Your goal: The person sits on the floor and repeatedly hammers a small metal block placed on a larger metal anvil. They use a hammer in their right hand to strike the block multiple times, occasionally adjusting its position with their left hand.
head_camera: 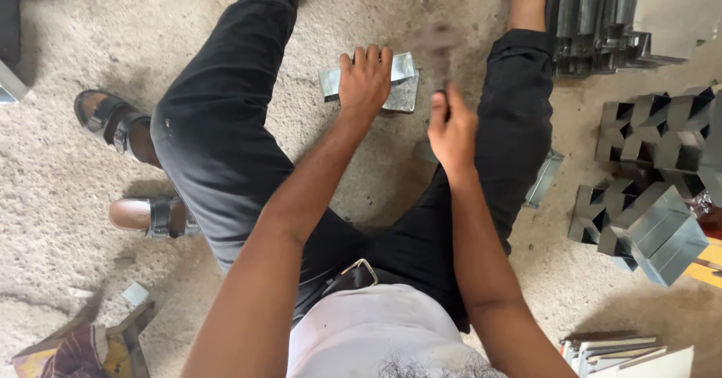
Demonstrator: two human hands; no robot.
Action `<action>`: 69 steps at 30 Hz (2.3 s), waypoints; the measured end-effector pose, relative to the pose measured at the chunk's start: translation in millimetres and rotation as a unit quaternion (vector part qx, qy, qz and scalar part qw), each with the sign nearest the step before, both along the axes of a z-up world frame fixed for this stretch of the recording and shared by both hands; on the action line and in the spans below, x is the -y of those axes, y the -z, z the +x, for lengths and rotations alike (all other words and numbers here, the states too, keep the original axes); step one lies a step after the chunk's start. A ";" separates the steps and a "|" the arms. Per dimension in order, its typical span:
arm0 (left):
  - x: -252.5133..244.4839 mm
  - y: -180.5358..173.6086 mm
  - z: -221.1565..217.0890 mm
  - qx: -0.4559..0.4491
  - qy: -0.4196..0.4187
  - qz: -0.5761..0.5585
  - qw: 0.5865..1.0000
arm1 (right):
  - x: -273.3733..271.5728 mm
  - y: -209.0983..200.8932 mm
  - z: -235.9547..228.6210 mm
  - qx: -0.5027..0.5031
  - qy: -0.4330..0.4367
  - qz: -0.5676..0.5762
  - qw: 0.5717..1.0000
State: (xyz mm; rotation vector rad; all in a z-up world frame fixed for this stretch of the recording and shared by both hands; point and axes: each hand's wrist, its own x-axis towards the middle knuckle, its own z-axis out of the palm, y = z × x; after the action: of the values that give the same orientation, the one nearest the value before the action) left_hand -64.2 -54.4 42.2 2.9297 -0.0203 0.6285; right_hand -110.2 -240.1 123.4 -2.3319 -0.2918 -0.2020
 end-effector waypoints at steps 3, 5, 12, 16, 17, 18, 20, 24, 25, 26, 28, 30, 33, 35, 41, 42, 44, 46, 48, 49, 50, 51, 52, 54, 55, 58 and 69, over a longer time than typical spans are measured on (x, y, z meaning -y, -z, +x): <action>0.6 -2.8 1.8 0.016 -0.010 0.000 1.000 | 1.8 -2.2 9.0 -0.149 0.037 0.066 0.986; -1.1 -3.9 0.7 0.022 -0.018 -0.014 1.000 | -1.9 -10.6 -1.0 -0.247 0.083 0.173 0.950; 2.9 4.5 8.9 0.060 0.008 -0.436 0.898 | -24.8 -72.0 -61.6 -0.267 0.115 0.300 0.909; 25.7 46.5 -4.6 0.165 0.023 -0.526 0.834 | -32.9 -113.2 -71.1 -0.121 0.009 0.350 0.929; 33.8 58.5 0.7 0.179 0.013 -0.520 0.835 | -28.1 -125.4 -73.2 -0.070 -0.011 0.355 0.932; 39.9 69.3 12.0 0.192 0.003 -0.514 0.836 | -25.6 -134.5 -72.3 -0.019 -0.034 0.360 0.932; 52.2 87.3 3.6 0.178 -0.015 -0.515 0.838 | -20.5 -149.2 -78.7 0.091 -0.066 0.335 0.935; 39.8 82.3 19.6 0.125 -0.007 -0.548 0.827 | -26.1 -136.9 -73.5 0.078 -0.062 0.314 0.944; 42.1 81.0 13.2 0.099 -0.005 -0.565 0.819 | -27.3 -124.8 -71.7 0.039 -0.057 0.301 0.951; 43.0 81.0 10.8 0.091 -0.005 -0.572 0.815 | -28.0 -111.9 -67.3 0.053 -0.059 0.157 0.984; 43.7 82.4 14.3 0.079 -0.001 -0.584 0.808 | -30.9 -90.6 -51.8 0.030 -0.067 0.006 0.997; 48.7 85.7 11.1 0.250 0.033 -0.469 0.846 | -35.8 -82.0 -38.6 -0.045 -0.083 -0.002 0.996; 43.1 88.9 24.1 0.293 0.036 -0.434 0.851 | -32.6 -101.5 -48.5 -0.114 0.013 0.161 0.980; 53.5 90.4 8.6 0.213 0.019 -0.491 0.844 | -34.8 -104.8 -53.5 -0.086 0.016 0.214 0.973; 43.3 69.7 6.7 0.140 0.009 -0.564 0.814 | -37.4 -86.5 -26.9 -0.033 -0.025 -0.050 0.998; 44.7 66.8 4.6 0.155 0.009 -0.558 0.815 | -36.6 -87.4 -22.7 -0.085 -0.029 -0.062 0.994; 33.1 63.3 18.4 0.179 0.009 -0.535 0.826 | -40.2 -90.7 -31.0 -0.084 0.011 0.093 0.992; 39.3 65.3 8.1 0.164 0.001 -0.522 0.837 | -40.5 -90.6 -49.0 -0.059 0.025 0.135 0.989; 42.8 66.3 -4.5 0.149 -0.003 -0.525 0.838 | -43.5 -83.0 -46.9 0.025 0.007 0.084 0.996; 36.2 63.3 7.2 0.156 0.002 -0.521 0.839 | -44.7 -81.3 -35.2 0.004 -0.020 0.042 0.999; 31.9 59.8 13.2 0.158 -0.001 -0.526 0.836 | -45.4 -81.2 -23.2 -0.017 -0.047 0.000 0.999; 32.7 57.8 8.8 0.155 -0.007 -0.533 0.832 | -45.1 -82.7 -17.9 -0.043 -0.075 -0.045 0.995; 32.6 55.9 8.5 0.153 -0.014 -0.540 0.828 | -43.9 -87.0 -17.4 -0.041 -0.062 -0.021 0.997; 29.0 51.8 16.4 0.158 -0.007 -0.555 0.817 | -42.2 -102.2 -17.5 -0.040 -0.041 0.030 0.998; 32.3 51.2 7.7 0.151 -0.006 -0.566 0.810 | -43.9 -106.8 -24.0 -0.048 -0.022 0.098 0.994; 27.8 43.6 3.5 0.162 0.000 -0.550 0.820 | -54.5 -106.6 -30.6 -0.033 0.015 0.198 0.979; 26.7 45.9 3.6 0.164 -0.015 -0.528 0.833 | -62.2 -88.3 -22.0 -0.034 0.008 0.066 0.997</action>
State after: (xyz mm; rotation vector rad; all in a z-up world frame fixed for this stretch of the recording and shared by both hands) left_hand -60.6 -81.1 -3.7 1.7354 0.2519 0.7952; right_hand -132.2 -177.9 211.7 -2.2056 -0.2199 -0.1453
